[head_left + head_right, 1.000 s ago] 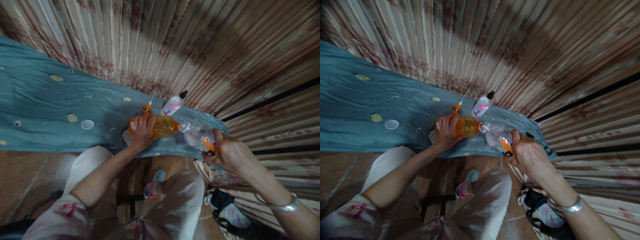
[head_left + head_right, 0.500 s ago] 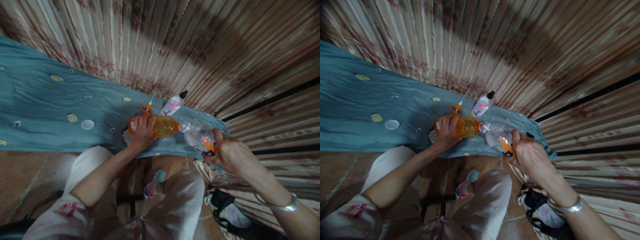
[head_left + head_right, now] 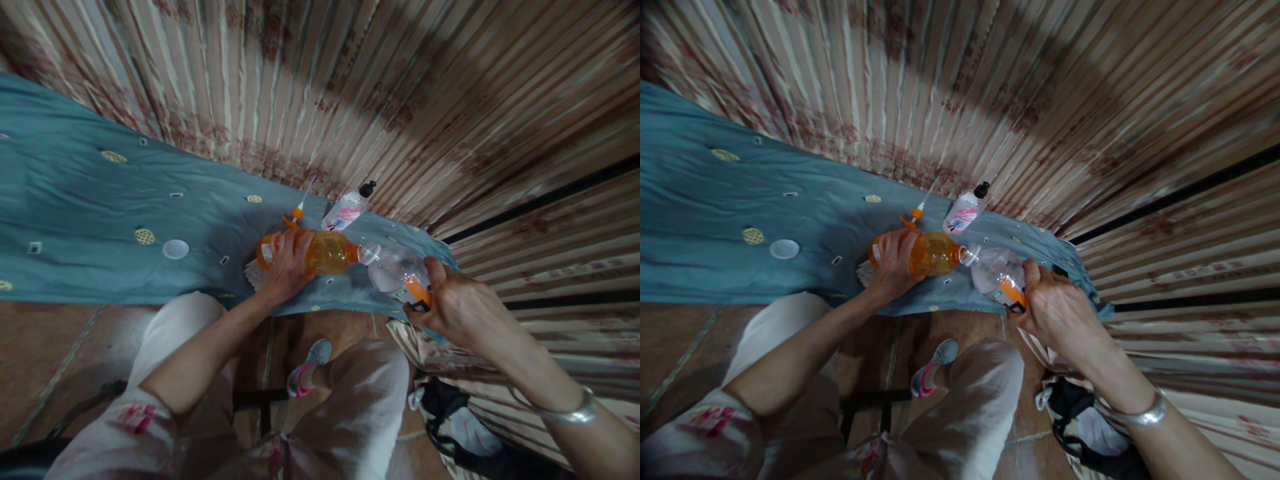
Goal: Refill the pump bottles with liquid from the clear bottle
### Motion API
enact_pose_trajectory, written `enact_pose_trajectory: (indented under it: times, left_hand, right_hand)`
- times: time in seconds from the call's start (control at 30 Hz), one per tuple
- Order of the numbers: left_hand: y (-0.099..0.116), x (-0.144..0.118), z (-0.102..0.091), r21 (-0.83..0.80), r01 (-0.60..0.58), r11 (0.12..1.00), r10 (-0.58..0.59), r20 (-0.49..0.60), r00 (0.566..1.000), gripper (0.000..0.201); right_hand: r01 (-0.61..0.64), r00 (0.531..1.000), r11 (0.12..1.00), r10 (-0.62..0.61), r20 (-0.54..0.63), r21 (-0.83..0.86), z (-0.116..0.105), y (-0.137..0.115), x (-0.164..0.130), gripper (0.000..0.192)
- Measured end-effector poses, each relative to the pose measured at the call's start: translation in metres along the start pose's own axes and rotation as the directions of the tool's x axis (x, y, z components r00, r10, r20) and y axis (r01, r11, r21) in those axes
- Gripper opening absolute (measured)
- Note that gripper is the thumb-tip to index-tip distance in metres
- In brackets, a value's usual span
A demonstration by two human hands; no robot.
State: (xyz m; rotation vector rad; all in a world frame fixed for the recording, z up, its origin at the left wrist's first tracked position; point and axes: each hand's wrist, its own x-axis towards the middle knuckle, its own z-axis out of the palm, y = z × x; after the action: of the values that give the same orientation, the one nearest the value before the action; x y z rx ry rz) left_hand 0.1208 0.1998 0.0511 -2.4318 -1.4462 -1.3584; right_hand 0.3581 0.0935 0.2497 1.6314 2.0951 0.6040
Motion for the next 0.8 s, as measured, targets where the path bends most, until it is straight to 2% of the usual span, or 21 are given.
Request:
enact_pose_trajectory:
  times: [0.1,0.3,0.8]
  left_hand:
    - [-0.0005,-0.0003,0.0009,-0.009,-0.004,1.000,0.004,-0.007,1.000,0.079]
    - [-0.0007,-0.0006,0.0009,-0.034,0.040,0.999,-0.039,0.050,0.998,0.078]
    - [0.0001,-0.0001,0.0001,-0.011,0.041,0.999,-0.041,0.045,0.998,0.079]
  right_hand:
    - [0.004,1.000,1.000,-0.004,0.011,-0.002,-0.0005,0.0000,-0.0007,0.045]
    - [0.001,1.000,1.000,-0.001,0.002,-0.005,-0.0003,0.0001,-0.0010,0.042]
    - [0.010,1.000,1.000,-0.010,-0.004,-0.024,-0.0003,0.0002,-0.0013,0.040]
